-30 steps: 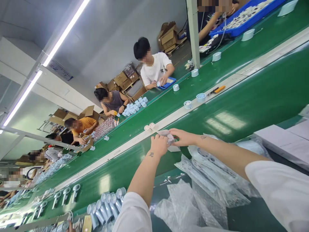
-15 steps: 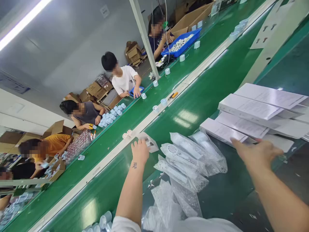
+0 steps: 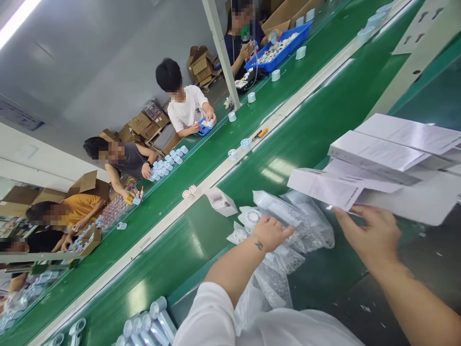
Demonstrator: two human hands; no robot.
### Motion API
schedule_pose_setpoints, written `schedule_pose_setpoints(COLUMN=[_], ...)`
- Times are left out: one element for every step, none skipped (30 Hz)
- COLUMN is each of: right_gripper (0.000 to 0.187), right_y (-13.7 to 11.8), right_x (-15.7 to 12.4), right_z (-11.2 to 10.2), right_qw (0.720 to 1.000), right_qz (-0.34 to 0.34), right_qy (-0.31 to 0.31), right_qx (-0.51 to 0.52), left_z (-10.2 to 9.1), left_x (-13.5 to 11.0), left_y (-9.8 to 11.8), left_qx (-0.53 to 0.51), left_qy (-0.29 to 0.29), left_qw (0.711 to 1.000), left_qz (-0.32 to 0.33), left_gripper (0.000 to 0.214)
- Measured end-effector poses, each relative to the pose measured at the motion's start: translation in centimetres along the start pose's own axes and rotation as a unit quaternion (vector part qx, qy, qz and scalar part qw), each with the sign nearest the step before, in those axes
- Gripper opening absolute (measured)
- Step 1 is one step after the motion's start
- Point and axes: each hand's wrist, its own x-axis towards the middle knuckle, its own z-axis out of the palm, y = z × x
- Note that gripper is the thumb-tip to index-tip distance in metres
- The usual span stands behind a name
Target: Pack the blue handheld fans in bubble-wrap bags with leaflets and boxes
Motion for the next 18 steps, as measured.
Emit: schedule_pose_setpoints(right_gripper=[0.029,0.030,0.032,0.034,0.036,0.037,0.038,0.039,0.040,0.040,0.040,0.040,0.040,0.042,0.045,0.048,0.051,0.053], right_y=[-0.7,-1.5,-2.5,-3.6,-5.0,-6.5,-8.3,-10.2,-12.4,-14.6,-16.9,-19.1,-21.3,-23.2,-25.0,-26.5,-27.7,-28.7], right_x=[0.6,1.3,2.1,2.8,3.4,3.9,4.2,4.3,4.2,3.9,3.4,2.7,1.8,0.7,-0.6,-2.1,-3.7,-5.3], right_z=[-0.6,-1.2,-1.8,-2.3,-2.8,-3.2,-3.5,-3.6,-3.4,-2.8,-1.9,-0.4,1.4,3.7,6.2,8.9,11.6,14.2], right_qw=[1.000,0.998,0.996,0.992,0.986,0.977,0.965,0.949,0.930,0.906,0.875,0.835,0.789,0.737,0.688,0.646,0.613,0.582], right_qz=[-0.025,-0.055,-0.087,-0.123,-0.165,-0.211,-0.260,-0.309,-0.355,-0.397,-0.436,-0.468,-0.492,-0.506,-0.512,-0.513,-0.516,-0.522], right_qy=[0.019,0.022,0.024,0.026,0.027,0.023,0.012,-0.010,-0.041,-0.088,-0.152,-0.231,-0.317,-0.405,-0.480,-0.537,-0.574,-0.598], right_qx=[0.001,0.001,-0.002,-0.003,0.000,0.010,0.029,0.055,0.086,0.118,0.149,0.173,0.187,0.191,0.185,0.176,0.170,0.173], left_z=[-0.4,-0.9,-1.5,-2.0,-2.5,-2.8,-2.9,-2.8,-2.5,-2.0,-1.4,-0.8,-0.1,0.6,1.2,1.7,2.2,2.7], left_x=[-0.1,-0.6,-1.4,-2.6,-4.3,-6.3,-8.7,-11.4,-14.2,-17.2,-20.1,-22.8,-25.4,-27.6,-29.4,-30.8,-31.7,-32.2], left_y=[0.3,0.6,0.9,1.2,1.4,1.5,1.6,1.7,1.8,1.9,2.1,2.2,2.3,2.3,2.2,2.0,1.6,1.0], left_qx=[-0.004,-0.011,-0.021,-0.038,-0.065,-0.103,-0.154,-0.215,-0.282,-0.347,-0.404,-0.448,-0.481,-0.502,-0.513,-0.516,-0.514,-0.513], left_qy=[-0.005,-0.003,0.009,0.026,0.047,0.074,0.110,0.156,0.213,0.278,0.347,0.414,0.478,0.536,0.589,0.634,0.670,0.693], left_qw=[1.000,1.000,1.000,0.999,0.996,0.989,0.974,0.949,0.907,0.846,0.767,0.676,0.578,0.479,0.386,0.304,0.236,0.184], left_qz=[-0.004,-0.008,-0.014,-0.026,-0.047,-0.079,-0.121,-0.172,-0.231,-0.295,-0.358,-0.413,-0.454,-0.481,-0.492,-0.490,-0.481,-0.472], left_gripper=[0.052,0.052,0.052,0.053,0.052,0.051,0.050,0.047,0.044,0.039,0.035,0.032,0.032,0.033,0.036,0.040,0.044,0.047])
